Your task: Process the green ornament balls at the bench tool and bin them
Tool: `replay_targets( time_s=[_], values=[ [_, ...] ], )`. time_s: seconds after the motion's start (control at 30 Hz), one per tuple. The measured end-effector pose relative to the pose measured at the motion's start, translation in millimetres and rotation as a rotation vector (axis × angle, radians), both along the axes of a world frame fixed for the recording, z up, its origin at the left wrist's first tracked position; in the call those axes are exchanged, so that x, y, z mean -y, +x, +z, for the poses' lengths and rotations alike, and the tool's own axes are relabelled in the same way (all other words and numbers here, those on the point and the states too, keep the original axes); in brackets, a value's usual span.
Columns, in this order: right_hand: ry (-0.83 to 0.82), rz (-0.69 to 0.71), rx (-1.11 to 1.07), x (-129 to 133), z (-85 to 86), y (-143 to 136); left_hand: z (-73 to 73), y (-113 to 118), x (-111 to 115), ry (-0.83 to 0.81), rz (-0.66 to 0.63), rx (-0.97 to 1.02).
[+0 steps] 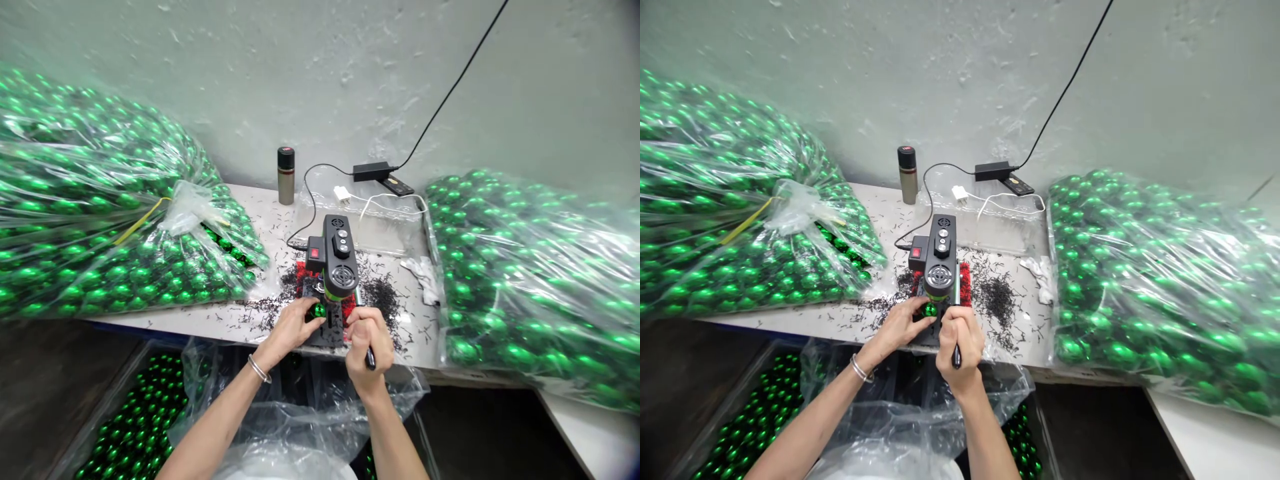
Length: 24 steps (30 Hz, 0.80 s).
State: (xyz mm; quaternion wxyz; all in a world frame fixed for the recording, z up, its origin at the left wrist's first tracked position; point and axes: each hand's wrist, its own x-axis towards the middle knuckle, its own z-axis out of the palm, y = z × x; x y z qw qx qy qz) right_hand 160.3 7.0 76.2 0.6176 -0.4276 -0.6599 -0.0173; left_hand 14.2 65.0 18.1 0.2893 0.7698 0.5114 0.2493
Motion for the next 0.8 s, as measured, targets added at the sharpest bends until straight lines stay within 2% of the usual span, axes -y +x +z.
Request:
replay_targets(
  time_s=[0.1, 0.2, 0.4, 0.5, 0.67, 0.8],
  values=[
    [0.003, 0.000, -0.002, 0, 0.3, 0, -0.9, 2, -4, 0.064, -0.069, -0.055],
    [0.003, -0.003, -0.005, 0, 0.0, 0, -7.9, 5, -8, 0.089, -0.085, -0.048],
    [-0.009, 0.011, -0.014, 1, -7.4, 1, -38.8, 7, -5, 0.272, -0.030, 0.116],
    [-0.003, 0.015, -0.010, 1, -17.4, 3, -48.2, 6, -2, 0.310, -0.028, 0.168],
    [0.042, 0.001, 0.064, -2, -41.5, 6, -46.3, 6, -2, 0.263, -0.028, 0.170],
    [0.105, -0.016, 0.031, -7, -61.2, 6, -42.7, 6, -2, 0.224, -0.029, 0.157]
  ],
)
